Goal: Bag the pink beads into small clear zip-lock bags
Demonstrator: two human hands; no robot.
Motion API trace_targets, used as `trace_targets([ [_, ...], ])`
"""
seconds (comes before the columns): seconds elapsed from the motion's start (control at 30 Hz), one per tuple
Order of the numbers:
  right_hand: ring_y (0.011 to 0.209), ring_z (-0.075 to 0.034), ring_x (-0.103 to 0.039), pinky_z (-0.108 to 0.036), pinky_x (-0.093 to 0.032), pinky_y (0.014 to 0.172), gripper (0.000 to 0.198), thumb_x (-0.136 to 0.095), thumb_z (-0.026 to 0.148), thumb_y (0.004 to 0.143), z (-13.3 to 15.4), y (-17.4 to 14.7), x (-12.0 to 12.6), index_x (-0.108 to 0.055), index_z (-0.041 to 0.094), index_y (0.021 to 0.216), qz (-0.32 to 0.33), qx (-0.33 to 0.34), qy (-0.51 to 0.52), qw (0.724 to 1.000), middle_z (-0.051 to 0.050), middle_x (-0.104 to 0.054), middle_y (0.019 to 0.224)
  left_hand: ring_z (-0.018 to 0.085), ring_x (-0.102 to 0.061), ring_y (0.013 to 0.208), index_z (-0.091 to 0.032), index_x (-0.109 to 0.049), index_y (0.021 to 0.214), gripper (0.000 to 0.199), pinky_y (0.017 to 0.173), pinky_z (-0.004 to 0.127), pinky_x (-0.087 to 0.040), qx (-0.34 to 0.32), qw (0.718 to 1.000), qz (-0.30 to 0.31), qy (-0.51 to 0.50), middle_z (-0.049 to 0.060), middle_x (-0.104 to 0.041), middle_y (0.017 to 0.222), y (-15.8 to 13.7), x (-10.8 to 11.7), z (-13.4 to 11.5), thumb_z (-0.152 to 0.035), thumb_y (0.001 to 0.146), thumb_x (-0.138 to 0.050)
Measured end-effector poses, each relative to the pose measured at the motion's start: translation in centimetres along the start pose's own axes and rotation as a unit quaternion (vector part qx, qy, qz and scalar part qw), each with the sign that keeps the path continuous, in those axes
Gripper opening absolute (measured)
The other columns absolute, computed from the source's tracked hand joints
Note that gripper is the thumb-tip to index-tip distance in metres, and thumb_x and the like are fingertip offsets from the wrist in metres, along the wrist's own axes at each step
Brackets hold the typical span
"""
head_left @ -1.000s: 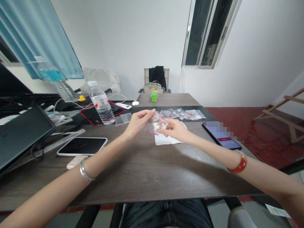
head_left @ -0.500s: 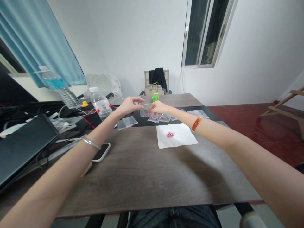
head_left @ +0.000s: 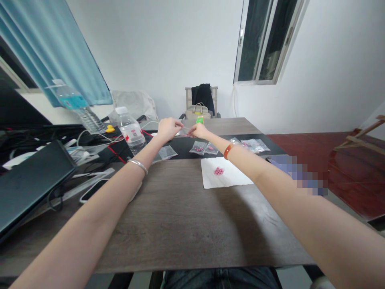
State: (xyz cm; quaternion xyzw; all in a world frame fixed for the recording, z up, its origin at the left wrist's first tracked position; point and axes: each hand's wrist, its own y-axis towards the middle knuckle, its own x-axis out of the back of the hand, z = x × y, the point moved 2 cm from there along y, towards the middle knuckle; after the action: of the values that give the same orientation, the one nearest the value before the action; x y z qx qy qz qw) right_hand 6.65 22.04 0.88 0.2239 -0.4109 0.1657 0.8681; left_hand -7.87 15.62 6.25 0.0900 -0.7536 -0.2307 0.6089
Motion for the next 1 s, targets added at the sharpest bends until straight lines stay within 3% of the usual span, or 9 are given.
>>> trace_targets([
  [0.17, 0.072, -0.013, -0.061, -0.019, -0.046, 0.068, 0.028, -0.056, 0.0, 0.07, -0.4, -1.5, -1.0, -0.076, 0.006, 0.089, 0.07, 0.032, -0.057, 0.995, -0.011, -0.074, 0.091, 0.025, -0.066, 0.094, -0.023, -0.075, 0.101, 0.031, 0.082, 0.031, -0.045, -0.068, 0.987, 0.103, 0.107, 0.008, -0.074, 0.098, -3.7, -3.1, -0.3, -0.026, 0.084, -0.049],
  [0.37, 0.084, -0.016, -0.066, -0.019, -0.048, 0.073, 0.044, -0.055, -0.004, 0.066, -1.0, -3.4, -1.3, -0.075, 0.014, 0.101, 0.112, 0.038, -0.113, 0.987, -0.009, -0.072, 0.103, 0.025, -0.066, 0.098, -0.021, -0.071, 0.108, 0.038, 0.086, 0.033, -0.042, -0.134, 0.961, 0.19, 0.148, 0.012, -0.073, 0.103, -7.0, -5.4, -0.2, -0.016, 0.086, -0.041],
  [0.6, 0.095, -0.019, -0.067, -0.02, -0.048, 0.083, 0.04, -0.056, 0.005, 0.073, -0.4, -4.6, -1.6, -0.073, 0.017, 0.108, 0.093, 0.034, -0.163, 0.982, -0.008, -0.07, 0.112, 0.027, -0.067, 0.097, -0.012, -0.065, 0.111, 0.04, 0.086, 0.037, -0.043, -0.145, 0.959, 0.194, 0.15, 0.017, -0.071, 0.102, -9.2, -6.0, -1.2, -0.007, 0.083, -0.037],
  [0.8, 0.099, -0.02, -0.066, -0.022, -0.047, 0.084, 0.045, -0.057, 0.005, 0.072, -0.1, -4.9, -1.1, -0.071, 0.02, 0.112, 0.097, 0.037, -0.185, 0.977, -0.007, -0.07, 0.112, 0.026, -0.066, 0.103, -0.018, -0.064, 0.121, 0.045, 0.09, 0.035, -0.046, -0.123, 0.969, 0.205, 0.059, 0.012, -0.069, 0.114, -9.2, -5.4, -0.5, -0.011, 0.084, -0.038],
  [1.0, 0.112, -0.025, -0.06, -0.029, -0.045, 0.092, 0.04, -0.052, 0.014, 0.082, 1.0, -6.2, 0.8, -0.064, 0.017, 0.121, 0.026, -0.03, -0.211, 0.977, -0.013, -0.065, 0.121, 0.022, -0.063, 0.11, -0.02, -0.066, 0.119, 0.044, 0.097, 0.03, -0.046, -0.115, 0.976, 0.181, -0.032, 0.006, -0.067, 0.119, -9.5, -5.6, -0.6, -0.013, 0.083, -0.041],
])
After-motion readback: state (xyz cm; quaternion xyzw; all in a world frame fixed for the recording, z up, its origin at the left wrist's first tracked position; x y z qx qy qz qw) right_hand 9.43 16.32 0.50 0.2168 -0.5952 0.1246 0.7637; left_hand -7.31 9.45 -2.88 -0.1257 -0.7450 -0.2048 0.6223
